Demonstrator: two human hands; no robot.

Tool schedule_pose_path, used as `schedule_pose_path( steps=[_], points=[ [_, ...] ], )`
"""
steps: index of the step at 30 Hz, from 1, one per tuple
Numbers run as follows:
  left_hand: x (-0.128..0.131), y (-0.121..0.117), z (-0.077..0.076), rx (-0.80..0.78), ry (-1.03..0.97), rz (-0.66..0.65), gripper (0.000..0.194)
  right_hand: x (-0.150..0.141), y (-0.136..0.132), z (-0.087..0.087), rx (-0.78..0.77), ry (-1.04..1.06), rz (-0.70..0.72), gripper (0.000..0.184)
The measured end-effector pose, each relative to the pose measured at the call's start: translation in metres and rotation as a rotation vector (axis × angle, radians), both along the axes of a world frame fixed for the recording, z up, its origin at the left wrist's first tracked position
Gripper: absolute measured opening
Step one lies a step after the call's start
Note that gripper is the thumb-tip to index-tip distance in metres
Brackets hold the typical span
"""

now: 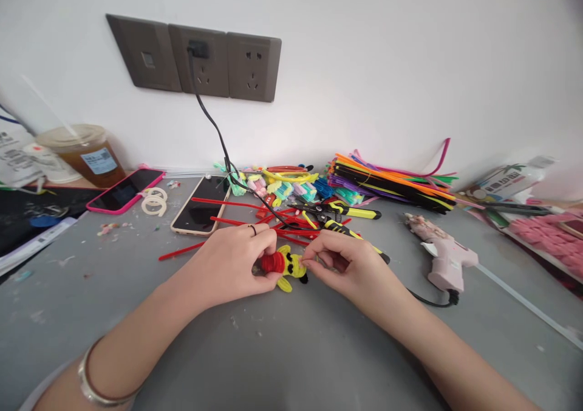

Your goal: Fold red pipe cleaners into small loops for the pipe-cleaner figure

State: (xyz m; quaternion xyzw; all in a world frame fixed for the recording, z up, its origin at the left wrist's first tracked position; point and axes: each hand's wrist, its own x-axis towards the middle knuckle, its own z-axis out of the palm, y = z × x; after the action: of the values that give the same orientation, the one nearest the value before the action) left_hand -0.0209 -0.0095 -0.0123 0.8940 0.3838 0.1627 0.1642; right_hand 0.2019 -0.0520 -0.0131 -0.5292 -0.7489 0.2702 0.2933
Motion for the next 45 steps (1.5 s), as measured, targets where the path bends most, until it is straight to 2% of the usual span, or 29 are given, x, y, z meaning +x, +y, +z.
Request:
schedule_pose_path(
  steps=[15,31,39,45],
  points=[
    [-0.0003,-0.0015,0.0021,0.024,0.012,-0.014,0.018,0.0005,0.0013,0.0043,-0.044,0.004,-0.004,0.01],
    [-0.0004,-0.0012,0.0006,0.079,0.004,-0.042,0.017,0.0018,0.0015,0.0066,-0.018,-0.007,-0.024,0.01],
    [-0.0002,-0.0016,0.0002,0.09,-0.001,-0.056,0.016,0.0001,0.0005,0.0023,0.018,-0.065,0.022,0.012],
    [-0.0005,-0.002,0.0003,0.109,0.004,-0.052,0.016,0.0003,0.0006,0.0056,0.006,-0.024,-0.012,0.01]
  ],
)
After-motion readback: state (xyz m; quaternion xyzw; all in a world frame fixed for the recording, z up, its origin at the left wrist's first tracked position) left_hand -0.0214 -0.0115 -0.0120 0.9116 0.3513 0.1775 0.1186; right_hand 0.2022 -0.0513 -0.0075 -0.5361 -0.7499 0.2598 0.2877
